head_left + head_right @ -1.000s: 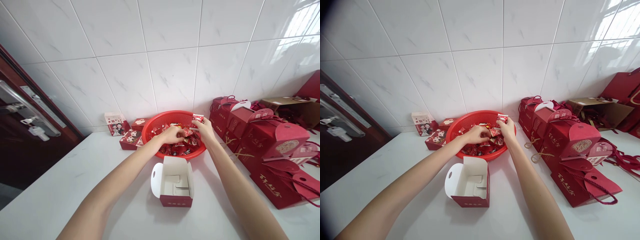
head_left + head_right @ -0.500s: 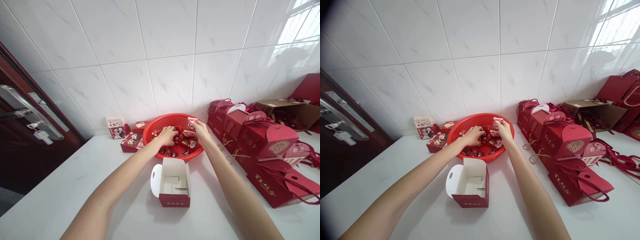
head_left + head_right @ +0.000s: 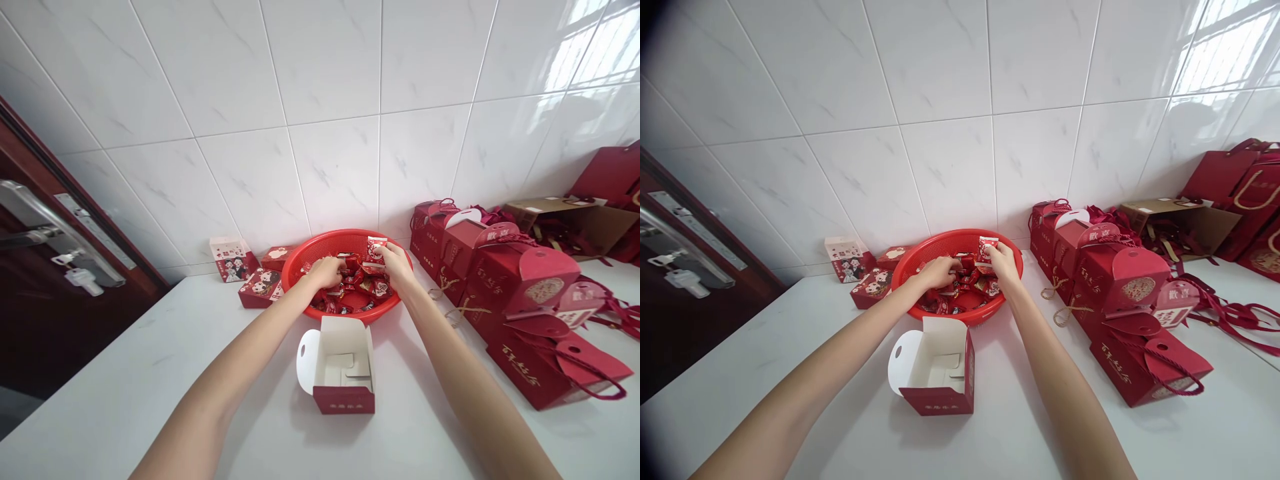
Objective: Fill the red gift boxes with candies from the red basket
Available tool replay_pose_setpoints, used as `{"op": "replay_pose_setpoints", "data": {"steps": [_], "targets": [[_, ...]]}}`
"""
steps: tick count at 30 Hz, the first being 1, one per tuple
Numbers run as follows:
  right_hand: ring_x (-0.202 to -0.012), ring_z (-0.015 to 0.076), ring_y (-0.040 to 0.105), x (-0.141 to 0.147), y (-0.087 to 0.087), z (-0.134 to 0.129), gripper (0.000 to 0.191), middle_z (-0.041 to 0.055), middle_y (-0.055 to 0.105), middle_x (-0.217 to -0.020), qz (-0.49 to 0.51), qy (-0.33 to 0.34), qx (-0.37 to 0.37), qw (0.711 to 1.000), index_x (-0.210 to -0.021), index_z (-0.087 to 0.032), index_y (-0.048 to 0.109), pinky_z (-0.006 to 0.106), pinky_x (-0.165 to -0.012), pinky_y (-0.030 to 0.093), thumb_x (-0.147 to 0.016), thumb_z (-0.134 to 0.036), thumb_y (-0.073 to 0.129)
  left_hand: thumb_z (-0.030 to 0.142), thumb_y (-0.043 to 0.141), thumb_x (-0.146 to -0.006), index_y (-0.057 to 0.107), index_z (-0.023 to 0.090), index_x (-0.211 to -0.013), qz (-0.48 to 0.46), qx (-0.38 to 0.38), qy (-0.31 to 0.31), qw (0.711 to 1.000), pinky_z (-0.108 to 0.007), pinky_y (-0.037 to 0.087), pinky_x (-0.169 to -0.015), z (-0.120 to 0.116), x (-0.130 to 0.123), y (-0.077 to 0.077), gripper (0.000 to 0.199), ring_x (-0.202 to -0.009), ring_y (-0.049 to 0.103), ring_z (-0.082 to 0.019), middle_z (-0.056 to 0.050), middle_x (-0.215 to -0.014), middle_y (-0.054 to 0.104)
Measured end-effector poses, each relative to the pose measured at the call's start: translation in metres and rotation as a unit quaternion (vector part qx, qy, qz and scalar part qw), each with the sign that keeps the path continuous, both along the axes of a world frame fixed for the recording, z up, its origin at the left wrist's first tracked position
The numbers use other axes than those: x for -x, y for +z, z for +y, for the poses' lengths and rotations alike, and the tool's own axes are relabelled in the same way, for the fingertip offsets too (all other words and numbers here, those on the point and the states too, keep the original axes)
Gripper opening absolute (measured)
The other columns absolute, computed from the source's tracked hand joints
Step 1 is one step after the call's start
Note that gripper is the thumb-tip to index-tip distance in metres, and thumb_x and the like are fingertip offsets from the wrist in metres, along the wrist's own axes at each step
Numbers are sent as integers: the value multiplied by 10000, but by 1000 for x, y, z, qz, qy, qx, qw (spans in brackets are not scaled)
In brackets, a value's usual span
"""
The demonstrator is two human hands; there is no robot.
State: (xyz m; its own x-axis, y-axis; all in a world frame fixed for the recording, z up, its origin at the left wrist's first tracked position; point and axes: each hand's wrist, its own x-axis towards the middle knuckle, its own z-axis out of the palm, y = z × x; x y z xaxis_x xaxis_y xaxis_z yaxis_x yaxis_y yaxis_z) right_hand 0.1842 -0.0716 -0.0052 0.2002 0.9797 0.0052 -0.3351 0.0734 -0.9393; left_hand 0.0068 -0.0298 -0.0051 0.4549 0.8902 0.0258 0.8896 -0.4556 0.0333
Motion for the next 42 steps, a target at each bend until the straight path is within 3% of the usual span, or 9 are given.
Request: {"op": "replay_pose_setpoints", "data": {"steps": [7, 14, 20, 23, 26, 29, 33, 36, 42], "targets": [[-511, 116, 601, -1, -4, 4, 93, -29, 646, -674, -5, 2, -13, 1000, -755, -191, 649, 216, -445, 516, -676, -227, 616, 63, 567, -738, 773, 291, -978, -18, 47, -34, 998, -259, 524, -870, 3, 3, -3, 390, -998, 711, -198, 19, -1054, 778], [-523, 124, 604, 0, -4, 3, 103, -20, 668, -702, -6, -1, -4, 1000, -766, -196, 639, 238, -464, 529, -672, -222, 608, 313, 559, -848, 772, 250, -848, 13, 58, -25, 998, -339, 526, -791, -1, -3, -2, 222, -838, 707, -251, -48, -875, 773], [-538, 134, 610, 1, 2, -2, 82, -18, 662, -673, -12, -5, -4, 1000, -736, -198, 634, 223, -438, 505, -664, -206, 597, 280, 645, -776, 765, 272, -983, 19, 81, -31, 996, -279, 498, -728, -1, -7, -3, 239, -890, 697, -227, -19, -974, 766], [-544, 133, 613, 1, 3, -4, 88, -21, 660, -673, -13, -5, -2, 1000, -737, -197, 633, 221, -446, 511, -656, -205, 602, 403, 660, -795, 760, 273, -990, 17, 105, -80, 991, -271, 483, -697, -7, -10, -1, 255, -840, 687, -214, -13, -941, 757], [-565, 137, 626, 2, 2, -3, 106, -14, 677, -705, -15, -8, -3, 1000, -752, -194, 635, 222, -459, 518, -650, -214, 611, 600, 664, -756, 745, 260, -1034, 42, 119, -168, 978, -311, 484, -725, -18, -15, 1, 447, -854, 678, -248, -54, -1006, 734], [-566, 143, 631, 2, -2, 0, 120, -10, 674, -706, -17, -12, -5, 1000, -765, -190, 634, 230, -458, 520, -653, -228, 614, 575, 686, -733, 722, 237, -1084, 116, 101, -212, 965, -347, 491, -769, -28, -20, 2, 488, -930, 670, -292, -106, -1149, 689], [-597, 155, 649, 1, -5, 5, 140, -5, 683, -732, -21, -18, -8, 1000, -778, -188, 642, 245, -480, 537, -650, -235, 612, 427, 691, -742, 703, 240, -1148, 193, 81, -202, 957, -356, 497, -788, -33, -27, 3, 448, -969, 675, -314, -114, -1134, 700], [-618, 166, 656, 1, -6, 6, 140, -4, 689, -733, -24, -17, -10, 1000, -775, -190, 638, 267, -513, 559, -643, -230, 615, 391, 692, -743, 725, 183, -1065, 212, 79, -167, 960, -360, 498, -770, -34, -31, 5, 385, -959, 685, -329, -141, -1066, 722], [-631, 178, 658, 1, -7, 6, 146, -4, 692, -729, -28, -8, -14, 999, -785, -200, 648, 280, -515, 561, -645, -232, 619, 333, 748, -688, 734, 166, -961, 110, 110, -81, 984, -329, 488, -694, -23, -20, 6, 321, -848, 696, -302, -112, -932, 746]]}}
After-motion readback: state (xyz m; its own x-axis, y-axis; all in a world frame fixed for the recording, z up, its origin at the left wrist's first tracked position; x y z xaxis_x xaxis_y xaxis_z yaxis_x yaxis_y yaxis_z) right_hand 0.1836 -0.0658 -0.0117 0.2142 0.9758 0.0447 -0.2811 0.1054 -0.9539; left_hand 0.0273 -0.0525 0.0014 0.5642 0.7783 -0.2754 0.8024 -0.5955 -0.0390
